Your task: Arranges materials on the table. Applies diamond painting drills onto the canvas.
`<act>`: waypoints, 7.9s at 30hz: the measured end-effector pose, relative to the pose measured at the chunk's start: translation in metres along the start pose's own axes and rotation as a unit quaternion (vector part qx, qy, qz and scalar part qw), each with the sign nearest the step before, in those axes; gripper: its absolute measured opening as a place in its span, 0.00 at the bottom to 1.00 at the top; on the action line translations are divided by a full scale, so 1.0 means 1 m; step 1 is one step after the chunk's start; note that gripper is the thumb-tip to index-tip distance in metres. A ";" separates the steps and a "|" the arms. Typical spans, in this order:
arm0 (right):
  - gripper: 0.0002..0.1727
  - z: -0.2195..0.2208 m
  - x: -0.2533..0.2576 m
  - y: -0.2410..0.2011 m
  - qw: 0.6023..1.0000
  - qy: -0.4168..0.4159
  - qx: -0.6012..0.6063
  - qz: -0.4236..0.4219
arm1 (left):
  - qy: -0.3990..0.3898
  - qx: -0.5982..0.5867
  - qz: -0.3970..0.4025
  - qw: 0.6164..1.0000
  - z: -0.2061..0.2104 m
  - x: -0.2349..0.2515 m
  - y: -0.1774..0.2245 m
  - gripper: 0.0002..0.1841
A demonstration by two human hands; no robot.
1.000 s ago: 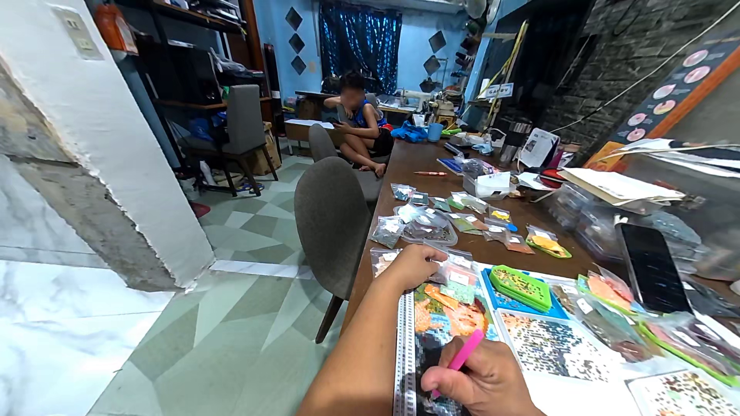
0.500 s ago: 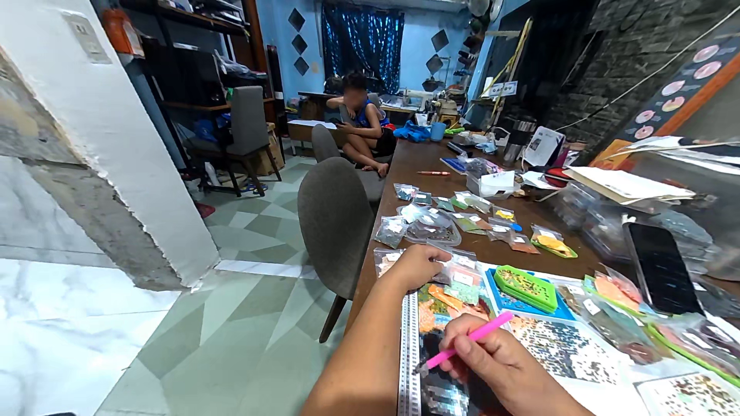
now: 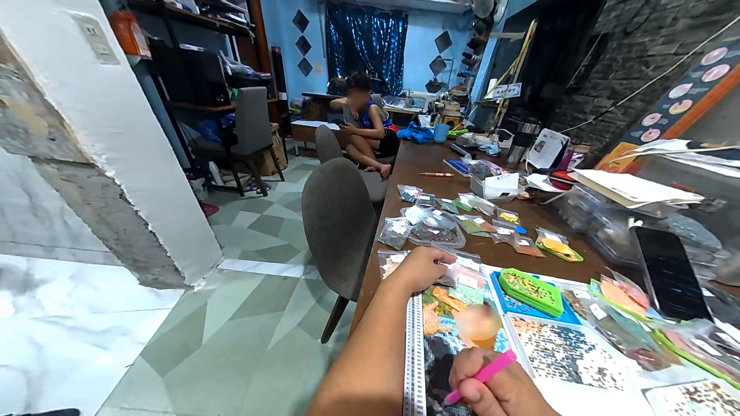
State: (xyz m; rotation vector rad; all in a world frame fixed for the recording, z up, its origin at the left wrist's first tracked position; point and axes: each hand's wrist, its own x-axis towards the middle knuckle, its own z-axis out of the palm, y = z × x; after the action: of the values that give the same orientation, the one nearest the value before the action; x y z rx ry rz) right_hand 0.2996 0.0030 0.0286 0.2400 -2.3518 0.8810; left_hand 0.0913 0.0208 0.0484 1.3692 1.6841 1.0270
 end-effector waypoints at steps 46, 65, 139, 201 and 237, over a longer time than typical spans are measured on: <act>0.22 0.005 0.000 -0.005 1.000 0.011 -0.011 0.000 | 0.002 0.007 0.009 1.000 0.000 0.000 0.000 0.15; 0.23 -0.086 -0.007 -0.005 0.965 0.174 0.067 0.184 | 0.005 0.001 -0.004 1.000 0.000 0.002 -0.002 0.14; 0.22 -0.003 0.006 -0.006 0.992 0.061 0.035 0.103 | 0.000 0.005 -0.002 1.000 -0.002 0.003 -0.001 0.15; 0.18 -0.151 -0.088 0.025 0.902 0.282 -0.087 0.315 | 0.032 -0.001 -0.023 0.999 -0.001 0.004 -0.007 0.13; 0.22 -0.140 -0.091 0.027 0.940 0.192 -0.104 0.262 | 0.046 0.020 -0.017 0.999 -0.001 0.003 -0.010 0.12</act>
State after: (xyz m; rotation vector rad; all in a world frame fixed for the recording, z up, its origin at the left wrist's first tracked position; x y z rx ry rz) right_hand 0.4293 0.1101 0.0421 -0.6193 -2.1320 0.8120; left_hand 0.0862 0.0225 0.0395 1.3310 1.7980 1.0564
